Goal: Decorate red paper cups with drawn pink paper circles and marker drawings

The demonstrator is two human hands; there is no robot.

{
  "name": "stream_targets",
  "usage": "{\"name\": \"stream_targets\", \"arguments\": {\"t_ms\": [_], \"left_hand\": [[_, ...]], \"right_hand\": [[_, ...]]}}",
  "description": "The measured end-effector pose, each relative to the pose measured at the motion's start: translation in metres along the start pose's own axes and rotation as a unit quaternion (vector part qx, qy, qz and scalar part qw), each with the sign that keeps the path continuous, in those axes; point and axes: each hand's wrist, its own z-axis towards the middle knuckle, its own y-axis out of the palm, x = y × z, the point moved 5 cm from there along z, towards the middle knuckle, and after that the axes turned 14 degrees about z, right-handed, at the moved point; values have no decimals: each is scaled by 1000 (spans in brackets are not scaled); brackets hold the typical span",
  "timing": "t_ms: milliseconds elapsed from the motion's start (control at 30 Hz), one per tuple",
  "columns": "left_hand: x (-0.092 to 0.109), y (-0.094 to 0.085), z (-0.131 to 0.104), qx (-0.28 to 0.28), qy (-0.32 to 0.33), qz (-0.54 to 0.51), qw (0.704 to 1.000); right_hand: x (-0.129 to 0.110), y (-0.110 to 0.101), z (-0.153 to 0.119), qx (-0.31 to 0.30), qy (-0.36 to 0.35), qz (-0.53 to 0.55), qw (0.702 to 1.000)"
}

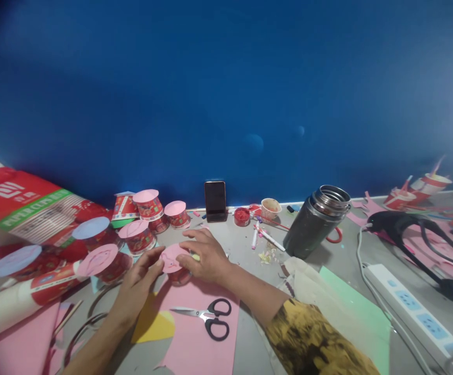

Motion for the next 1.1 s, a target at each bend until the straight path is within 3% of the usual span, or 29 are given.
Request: {"name": "stream_targets", "arguments": {"t_ms": [267,433,500,600,700,767,867,1100], "left_hand": [[-2,7,0,-43,-25,-43,998],[-2,7,-1,-37,-43,-54,997],[-2,5,-2,-27,-50,-47,997],[-6,2,-1,-13,-65,-54,996],[-11,2,1,-12,-70,-67,995],[-14,2,2,-11,-73,-71,995],[-17,1,2,-8,-82,-72,994],[-15,-1,1,-12,-81,-60,995]], "right_hand": [[1,3,-3,7,-17,-13,1000],[1,-3,1,22,-17,-10,1000],[5,-21,11,58,9,-23,998],[22,-72,27,184,124,-72,972],[43,-119,45,239,186,-103,947],[57,-140,55,254,221,-117,934],[72,-150,67,249,251,-129,926],[80,-145,86,227,278,-155,920]]}}
